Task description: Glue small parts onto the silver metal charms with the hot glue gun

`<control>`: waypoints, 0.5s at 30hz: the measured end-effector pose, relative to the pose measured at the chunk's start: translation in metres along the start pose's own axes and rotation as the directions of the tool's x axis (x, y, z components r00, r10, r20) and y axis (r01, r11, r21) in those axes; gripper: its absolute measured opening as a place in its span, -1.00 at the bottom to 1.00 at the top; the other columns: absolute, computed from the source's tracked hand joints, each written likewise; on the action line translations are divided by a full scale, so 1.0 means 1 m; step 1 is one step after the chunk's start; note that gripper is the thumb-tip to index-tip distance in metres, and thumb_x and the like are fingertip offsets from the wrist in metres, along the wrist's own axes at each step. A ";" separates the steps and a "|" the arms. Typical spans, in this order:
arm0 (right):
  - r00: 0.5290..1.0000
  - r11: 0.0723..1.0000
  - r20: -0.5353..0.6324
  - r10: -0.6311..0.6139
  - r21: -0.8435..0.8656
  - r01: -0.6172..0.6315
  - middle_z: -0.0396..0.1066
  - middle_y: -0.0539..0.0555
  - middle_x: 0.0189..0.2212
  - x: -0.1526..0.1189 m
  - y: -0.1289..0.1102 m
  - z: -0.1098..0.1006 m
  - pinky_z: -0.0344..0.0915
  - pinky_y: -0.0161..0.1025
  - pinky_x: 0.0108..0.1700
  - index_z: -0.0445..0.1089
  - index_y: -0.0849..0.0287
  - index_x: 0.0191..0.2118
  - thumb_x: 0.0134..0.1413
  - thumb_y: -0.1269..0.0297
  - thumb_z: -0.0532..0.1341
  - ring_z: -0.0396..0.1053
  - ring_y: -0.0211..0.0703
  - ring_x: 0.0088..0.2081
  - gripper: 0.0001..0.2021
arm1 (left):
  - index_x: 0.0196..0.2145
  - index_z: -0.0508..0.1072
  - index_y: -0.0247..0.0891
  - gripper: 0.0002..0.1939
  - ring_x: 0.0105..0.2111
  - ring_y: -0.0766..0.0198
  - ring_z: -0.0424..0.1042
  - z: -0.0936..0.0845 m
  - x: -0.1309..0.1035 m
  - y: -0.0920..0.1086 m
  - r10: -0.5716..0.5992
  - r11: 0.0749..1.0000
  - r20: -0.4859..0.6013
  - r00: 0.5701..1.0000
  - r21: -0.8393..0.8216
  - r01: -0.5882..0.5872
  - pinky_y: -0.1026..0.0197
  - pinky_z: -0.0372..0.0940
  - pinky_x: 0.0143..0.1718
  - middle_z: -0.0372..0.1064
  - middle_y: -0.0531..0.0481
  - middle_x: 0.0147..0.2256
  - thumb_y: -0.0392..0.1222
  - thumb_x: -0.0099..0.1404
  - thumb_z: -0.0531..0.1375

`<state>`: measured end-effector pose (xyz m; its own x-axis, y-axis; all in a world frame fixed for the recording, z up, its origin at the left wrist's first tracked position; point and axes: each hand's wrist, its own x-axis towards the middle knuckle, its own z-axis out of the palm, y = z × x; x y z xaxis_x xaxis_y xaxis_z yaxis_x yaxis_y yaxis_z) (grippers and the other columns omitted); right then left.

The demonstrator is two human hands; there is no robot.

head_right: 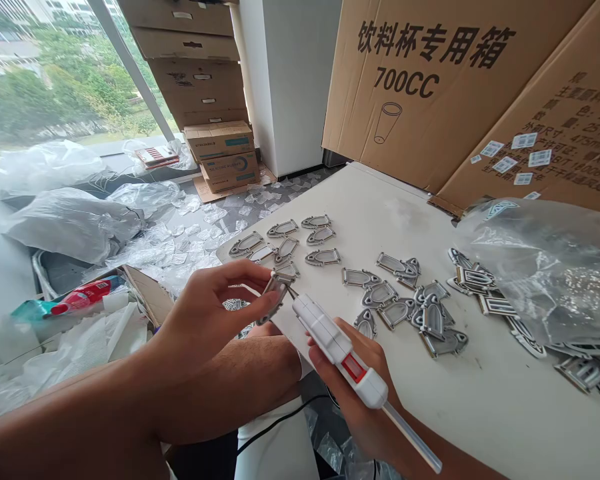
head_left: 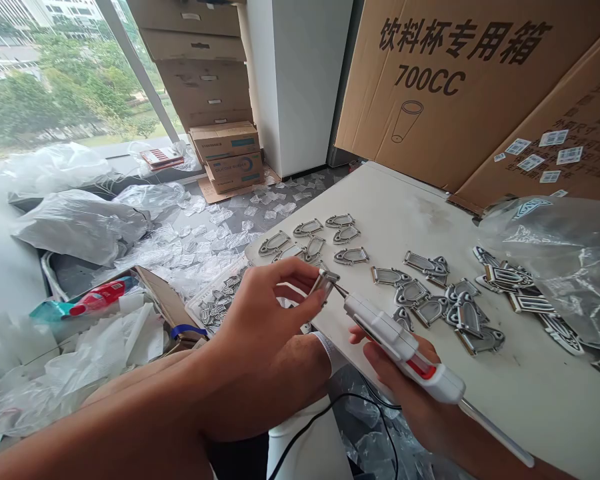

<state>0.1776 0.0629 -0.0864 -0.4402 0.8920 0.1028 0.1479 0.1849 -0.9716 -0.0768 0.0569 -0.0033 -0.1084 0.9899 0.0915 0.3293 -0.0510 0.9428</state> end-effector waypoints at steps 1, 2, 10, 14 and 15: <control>1.000 1.000 -0.007 0.010 -0.003 -0.010 0.49 -0.02 -0.34 0.000 -0.001 0.000 0.39 -0.19 -0.37 0.62 -0.25 -0.04 0.47 0.06 0.33 0.48 -0.02 -0.37 -0.91 | -0.17 0.68 -0.17 -0.94 -0.28 0.22 0.67 0.001 -0.002 0.001 0.054 0.996 -0.037 0.998 0.071 -0.052 0.18 0.61 -0.16 0.70 0.00 -0.22 -0.19 0.40 0.42; 1.000 1.000 -0.009 0.020 -0.011 -0.020 0.45 -0.03 -0.37 0.000 -0.002 0.001 0.34 -0.20 -0.41 0.61 -0.22 -0.08 0.47 0.04 0.34 0.43 -0.04 -0.40 -0.92 | -0.17 0.68 -0.16 -0.94 -0.28 0.23 0.66 0.002 -0.003 0.001 0.110 0.985 -0.061 0.992 0.140 -0.101 0.19 0.61 -0.17 0.70 0.02 -0.23 -0.22 0.40 0.40; 0.992 0.985 0.087 -0.086 -0.140 0.098 0.36 -0.06 -0.44 0.003 -0.009 -0.006 0.32 -0.15 -0.38 0.60 -0.17 -0.10 0.51 0.06 0.28 0.34 -0.06 -0.47 -0.86 | -0.07 0.72 -0.17 -0.84 -0.23 0.18 0.70 -0.006 0.015 -0.018 0.026 0.991 0.042 0.999 0.129 -0.031 0.16 0.64 -0.11 0.74 0.00 -0.20 -0.15 0.41 0.41; 0.984 0.978 0.016 -0.176 -0.110 0.177 0.57 -0.02 -0.27 -0.002 0.001 -0.007 0.45 -0.13 -0.34 0.63 -0.28 0.08 0.47 0.07 0.30 0.49 0.00 -0.40 -0.81 | 0.00 0.71 -0.19 -0.79 -0.22 0.16 0.71 0.001 0.023 -0.028 0.023 0.973 0.148 0.989 0.223 -0.056 0.13 0.61 -0.10 0.75 -0.04 -0.15 -0.17 0.47 0.34; 0.984 0.979 -0.024 -0.178 -0.108 0.174 0.60 0.00 -0.22 -0.003 0.004 -0.007 0.50 -0.12 -0.29 0.62 -0.31 0.15 0.47 0.06 0.30 0.54 0.03 -0.34 -0.75 | 0.03 0.71 -0.18 -0.78 -0.20 0.16 0.71 0.006 0.025 -0.029 0.046 0.960 0.181 0.982 0.263 -0.094 0.12 0.60 -0.09 0.75 -0.05 -0.12 -0.17 0.50 0.32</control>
<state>0.1861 0.0635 -0.0893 -0.4378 0.8547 0.2788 0.1642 0.3809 -0.9099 -0.0832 0.0844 -0.0299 0.0786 0.9940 0.0756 0.5728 -0.1071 0.8127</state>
